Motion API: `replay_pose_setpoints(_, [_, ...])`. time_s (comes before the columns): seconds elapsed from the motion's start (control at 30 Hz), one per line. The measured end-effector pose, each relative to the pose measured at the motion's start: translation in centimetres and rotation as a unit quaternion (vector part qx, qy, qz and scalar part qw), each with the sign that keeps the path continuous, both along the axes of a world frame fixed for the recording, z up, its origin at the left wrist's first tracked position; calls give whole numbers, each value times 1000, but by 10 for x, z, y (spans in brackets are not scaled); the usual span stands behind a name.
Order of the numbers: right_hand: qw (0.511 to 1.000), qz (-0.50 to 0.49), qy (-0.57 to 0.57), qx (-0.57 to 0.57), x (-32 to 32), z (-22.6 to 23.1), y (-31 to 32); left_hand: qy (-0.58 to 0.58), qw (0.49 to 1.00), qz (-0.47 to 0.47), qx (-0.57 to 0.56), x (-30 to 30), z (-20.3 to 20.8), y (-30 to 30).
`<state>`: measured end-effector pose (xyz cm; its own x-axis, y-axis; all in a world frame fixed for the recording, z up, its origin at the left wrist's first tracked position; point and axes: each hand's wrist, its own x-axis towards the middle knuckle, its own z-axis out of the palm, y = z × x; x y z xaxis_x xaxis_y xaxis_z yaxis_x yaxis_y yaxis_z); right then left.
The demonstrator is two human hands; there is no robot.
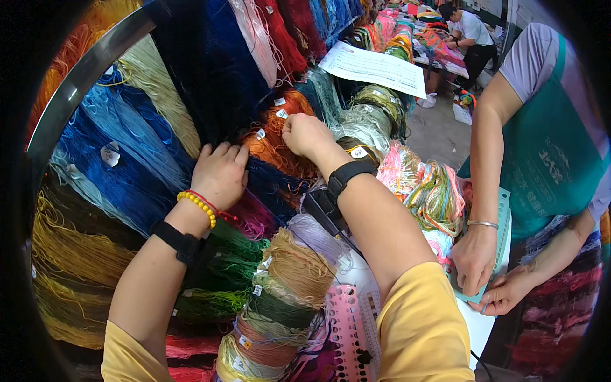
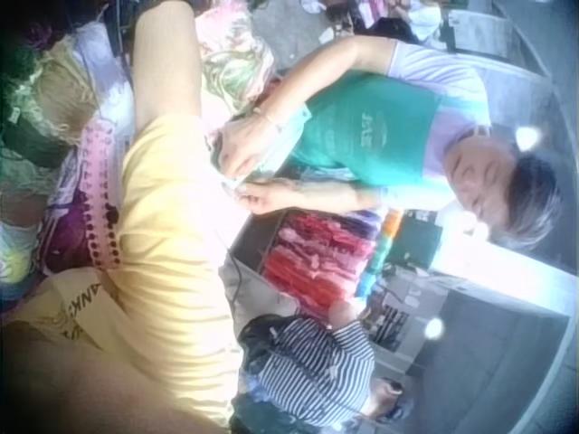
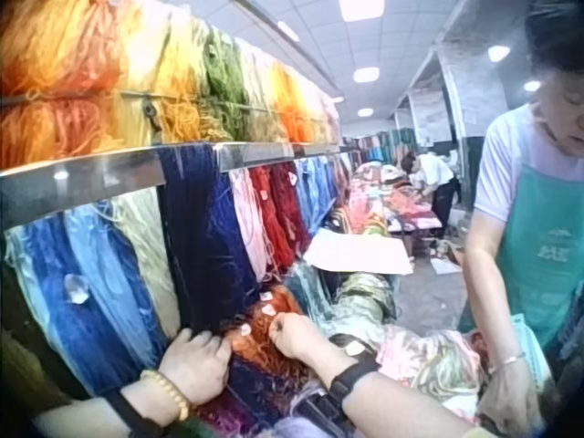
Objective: The person points at a chart, selects thread from a rack, and threads it through a pink organizer. After repeating this with different colors, they pick up the chart and organizer and walk to another rack to continue.
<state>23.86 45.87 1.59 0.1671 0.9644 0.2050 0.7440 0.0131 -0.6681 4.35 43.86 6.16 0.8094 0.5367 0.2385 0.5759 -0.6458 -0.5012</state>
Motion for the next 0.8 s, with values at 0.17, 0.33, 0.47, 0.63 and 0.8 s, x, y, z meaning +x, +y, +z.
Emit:
replay_pose_setpoints(0.17, [998,-52,-10,22,0,5,3,-61,996,-50,29,-2,-6,2])
replay_pose_setpoints(0.33, [999,-35,-34,14,-3,8,10,-17,1000,6,5,-2,-5,0])
replay_pose_setpoints(0.47, [997,-61,-45,9,0,7,13,-25,1000,5,3,-2,-8,1])
replay_pose_setpoints(0.63, [995,-95,25,33,15,10,6,-31,999,7,6,-2,-8,1])
replay_pose_setpoints(0.8, [989,-100,100,53,27,0,13,-37,999,5,7,-3,-11,2])
